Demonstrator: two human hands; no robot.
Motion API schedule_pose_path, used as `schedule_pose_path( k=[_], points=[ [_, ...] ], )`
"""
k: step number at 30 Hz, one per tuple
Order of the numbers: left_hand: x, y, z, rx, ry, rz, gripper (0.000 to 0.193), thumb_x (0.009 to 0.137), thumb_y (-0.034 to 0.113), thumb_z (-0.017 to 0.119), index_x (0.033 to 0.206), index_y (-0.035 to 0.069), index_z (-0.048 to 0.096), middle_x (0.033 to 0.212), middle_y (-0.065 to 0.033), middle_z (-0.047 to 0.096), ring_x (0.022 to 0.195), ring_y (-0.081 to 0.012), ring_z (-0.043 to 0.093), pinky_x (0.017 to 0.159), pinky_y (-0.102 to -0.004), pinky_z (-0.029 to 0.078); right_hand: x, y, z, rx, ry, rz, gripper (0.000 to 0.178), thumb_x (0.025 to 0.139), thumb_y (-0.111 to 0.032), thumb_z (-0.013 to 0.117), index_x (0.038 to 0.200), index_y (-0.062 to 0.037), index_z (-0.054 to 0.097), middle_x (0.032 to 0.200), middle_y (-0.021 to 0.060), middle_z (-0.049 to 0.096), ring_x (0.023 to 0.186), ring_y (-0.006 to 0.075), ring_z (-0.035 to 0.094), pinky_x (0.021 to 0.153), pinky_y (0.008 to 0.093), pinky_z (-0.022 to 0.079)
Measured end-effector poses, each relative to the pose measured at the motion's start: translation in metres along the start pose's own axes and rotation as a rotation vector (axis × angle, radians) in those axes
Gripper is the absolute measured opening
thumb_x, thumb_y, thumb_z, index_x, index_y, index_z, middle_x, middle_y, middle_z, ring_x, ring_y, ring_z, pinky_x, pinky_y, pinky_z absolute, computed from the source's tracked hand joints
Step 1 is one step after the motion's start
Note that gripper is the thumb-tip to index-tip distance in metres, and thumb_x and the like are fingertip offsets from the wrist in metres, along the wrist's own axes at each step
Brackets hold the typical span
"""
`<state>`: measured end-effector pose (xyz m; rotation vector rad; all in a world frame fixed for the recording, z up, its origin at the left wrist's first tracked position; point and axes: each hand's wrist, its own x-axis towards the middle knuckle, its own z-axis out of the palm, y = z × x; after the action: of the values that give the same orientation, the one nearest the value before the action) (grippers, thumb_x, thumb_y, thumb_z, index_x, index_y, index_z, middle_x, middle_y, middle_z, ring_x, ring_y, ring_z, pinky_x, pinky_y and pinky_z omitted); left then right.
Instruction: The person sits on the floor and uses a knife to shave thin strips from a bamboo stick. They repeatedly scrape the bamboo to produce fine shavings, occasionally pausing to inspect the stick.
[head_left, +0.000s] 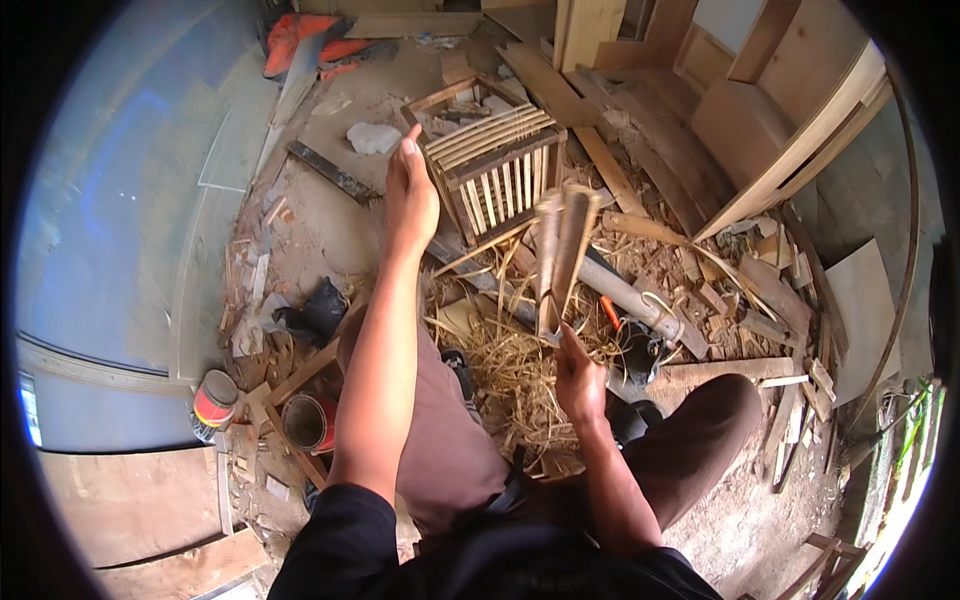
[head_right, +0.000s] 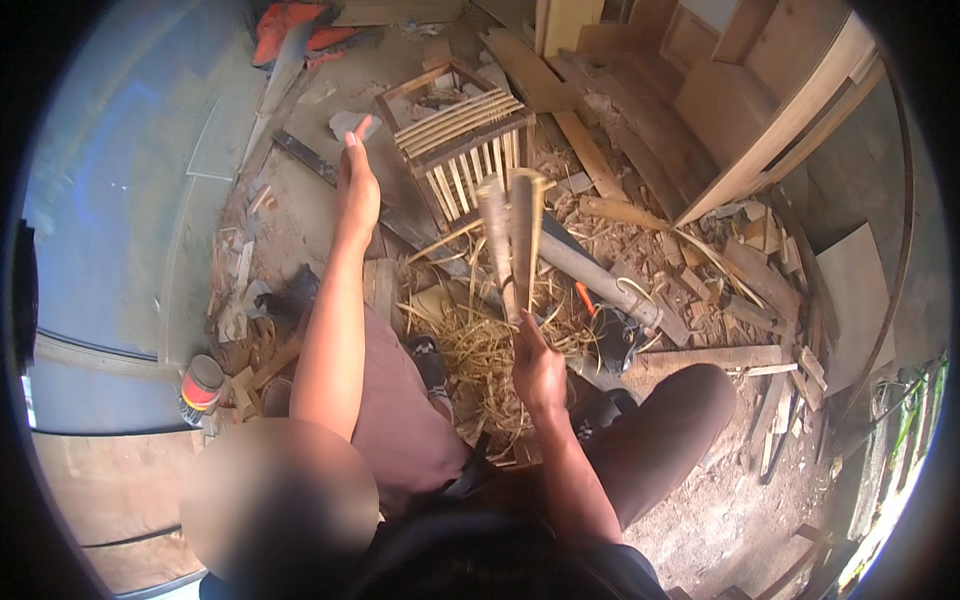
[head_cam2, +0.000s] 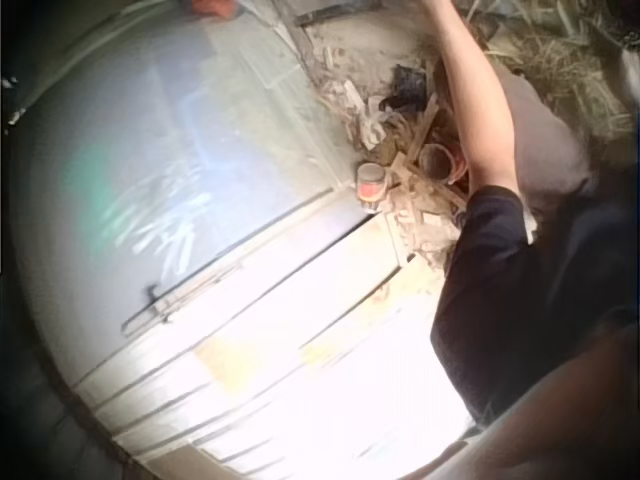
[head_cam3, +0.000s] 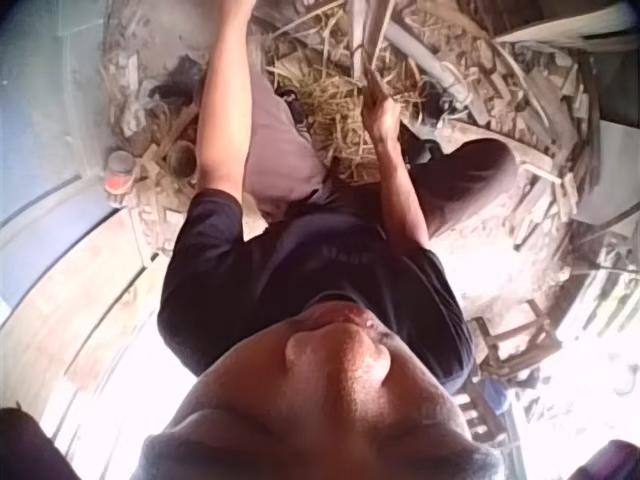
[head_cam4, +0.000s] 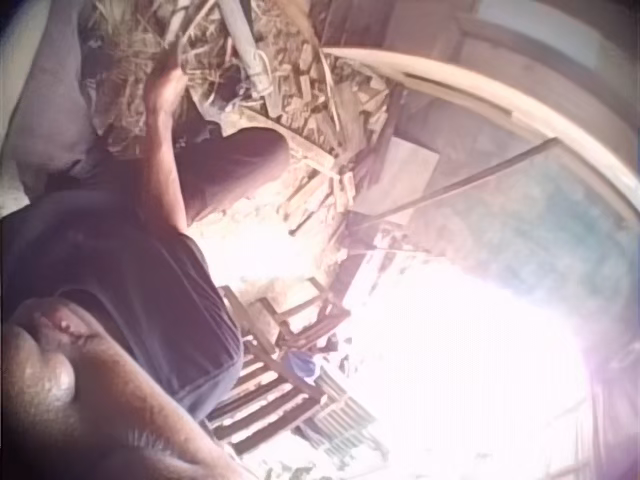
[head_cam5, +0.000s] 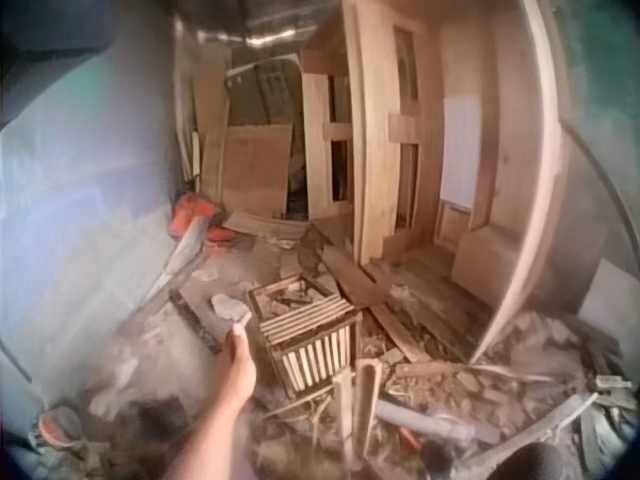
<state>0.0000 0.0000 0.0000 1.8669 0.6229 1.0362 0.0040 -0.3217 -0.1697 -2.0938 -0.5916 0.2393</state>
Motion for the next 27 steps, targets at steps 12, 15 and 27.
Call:
schedule_pose_path(
  k=[12,15,27],
  points=[
    [-0.008,-0.003,-0.010,0.001,0.002,-0.103,0.073,0.108,0.062,0.018,0.154,0.011,0.044,0.163,-0.0183,0.033,0.153,-0.0323,0.026,0.124,-0.0428,0.019,-0.006,-0.074,-0.062,0.175,0.178,-0.044,0.049,0.097,0.006,0.060,0.145,0.0023,0.053,0.105,0.0138,0.076,0.086,0.0151,0.071,0.075,0.0295,0.055],
    [-0.003,-0.003,-0.002,-0.010,-0.005,-0.132,0.075,0.108,0.064,0.016,0.155,0.012,0.043,0.165,-0.0170,0.031,0.155,-0.0308,0.023,0.125,-0.0421,0.017,-0.026,0.032,-0.004,-0.099,0.007,0.028,0.049,0.098,-0.004,0.059,0.146,-0.0073,0.053,0.105,0.0229,0.071,0.092,0.0335,0.069,0.075,0.0445,0.056],
    [-0.010,0.008,-0.009,-0.010,-0.019,-0.073,0.074,0.108,0.062,0.017,0.155,0.010,0.042,0.164,-0.0182,0.032,0.155,-0.0313,0.022,0.125,-0.0423,0.015,-0.007,-0.065,-0.046,0.102,0.145,-0.089,0.050,0.097,0.000,0.063,0.146,-0.0058,0.055,0.109,0.0228,0.075,0.093,0.0192,0.075,0.077,0.0320,0.057]
  ],
)
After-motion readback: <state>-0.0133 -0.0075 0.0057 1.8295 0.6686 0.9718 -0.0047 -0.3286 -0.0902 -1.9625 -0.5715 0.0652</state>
